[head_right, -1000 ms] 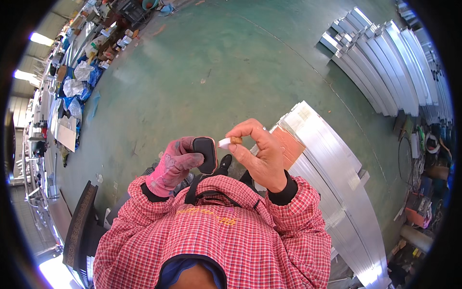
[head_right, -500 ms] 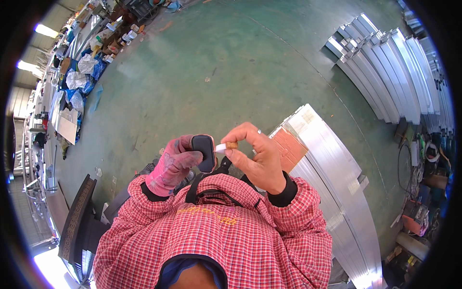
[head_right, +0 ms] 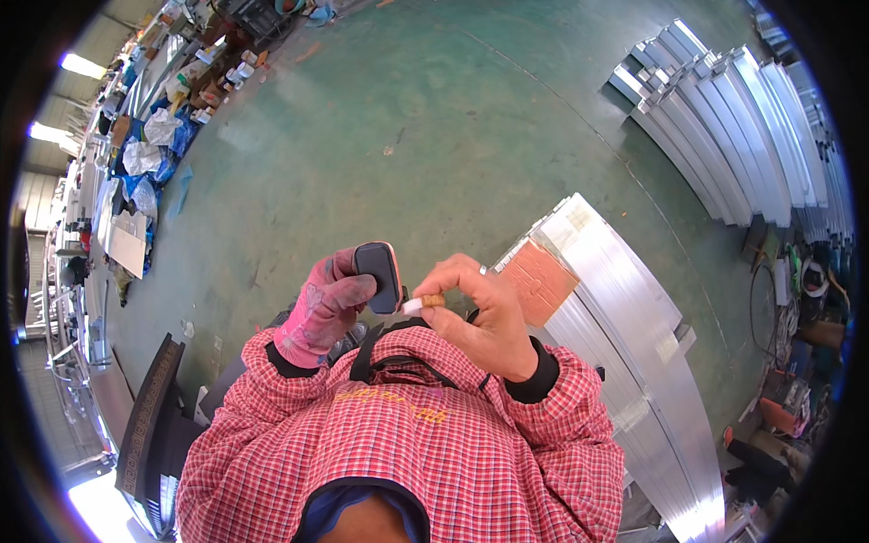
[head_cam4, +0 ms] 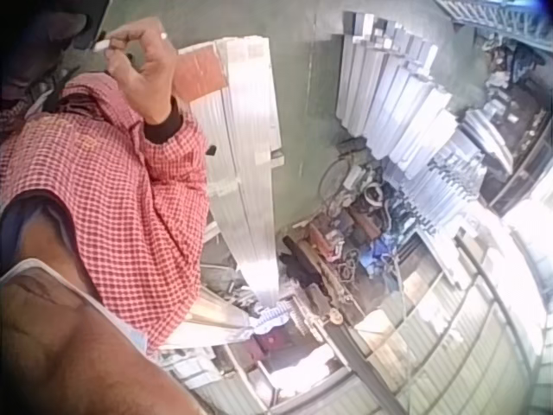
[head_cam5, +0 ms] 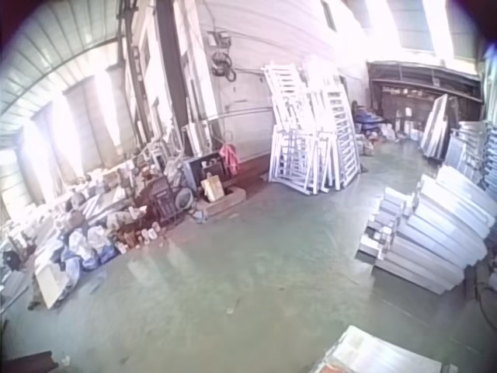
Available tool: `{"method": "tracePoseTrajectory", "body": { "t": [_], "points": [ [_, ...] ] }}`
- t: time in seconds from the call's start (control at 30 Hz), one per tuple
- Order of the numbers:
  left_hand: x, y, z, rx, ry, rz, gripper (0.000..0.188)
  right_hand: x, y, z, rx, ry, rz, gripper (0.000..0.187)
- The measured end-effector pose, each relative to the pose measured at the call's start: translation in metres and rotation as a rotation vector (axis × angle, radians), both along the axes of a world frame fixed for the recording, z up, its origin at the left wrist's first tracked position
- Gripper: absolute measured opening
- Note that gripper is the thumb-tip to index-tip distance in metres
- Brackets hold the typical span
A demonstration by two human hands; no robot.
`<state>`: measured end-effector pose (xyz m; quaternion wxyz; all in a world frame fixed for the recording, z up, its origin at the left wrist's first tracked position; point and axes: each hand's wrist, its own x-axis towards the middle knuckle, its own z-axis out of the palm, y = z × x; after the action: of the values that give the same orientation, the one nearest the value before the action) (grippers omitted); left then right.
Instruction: The person repeatedly applies small pieces of white tape to the edges of a small dark rectangular component. They hold the component in one hand and use the other to place and smooth the tape along its perimeter. The process is repeated multiple times on the same item.
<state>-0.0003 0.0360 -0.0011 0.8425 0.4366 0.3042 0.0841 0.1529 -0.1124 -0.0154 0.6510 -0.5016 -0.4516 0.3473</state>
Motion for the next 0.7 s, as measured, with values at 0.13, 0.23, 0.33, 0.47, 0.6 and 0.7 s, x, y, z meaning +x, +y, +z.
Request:
{"method": "tracePoseTrajectory", "body": {
  "t": [0.13,0.23,0.33,0.47,0.6,0.7],
  "points": [
    [0.003,0.000,0.008,-0.039,-0.070,0.067,0.034,0.003,-0.007,-0.007,-0.021,0.271,0.044,0.015],
    [0.002,0.002,0.002,-0.022,-0.121,0.071,0.032,0.005,-0.003,-0.025,0.033,0.607,0.085,0.013],
    [0.004,0.002,0.009,0.058,-0.128,-0.005,0.029,0.000,-0.003,-0.029,0.012,0.796,0.210,0.014],
    [0.003,-0.001,0.000,0.144,-0.175,-0.010,0.028,0.001,-0.004,-0.030,0.103,0.808,0.342,0.016],
    [0.004,-0.005,0.008,0.083,-0.357,-0.042,0.023,0.007,-0.007,-0.024,0.160,0.778,0.422,0.014],
    [0.002,-0.003,0.003,0.271,-0.488,-0.111,0.020,0.013,-0.012,-0.018,0.161,0.749,0.504,0.012]
  ]
}}
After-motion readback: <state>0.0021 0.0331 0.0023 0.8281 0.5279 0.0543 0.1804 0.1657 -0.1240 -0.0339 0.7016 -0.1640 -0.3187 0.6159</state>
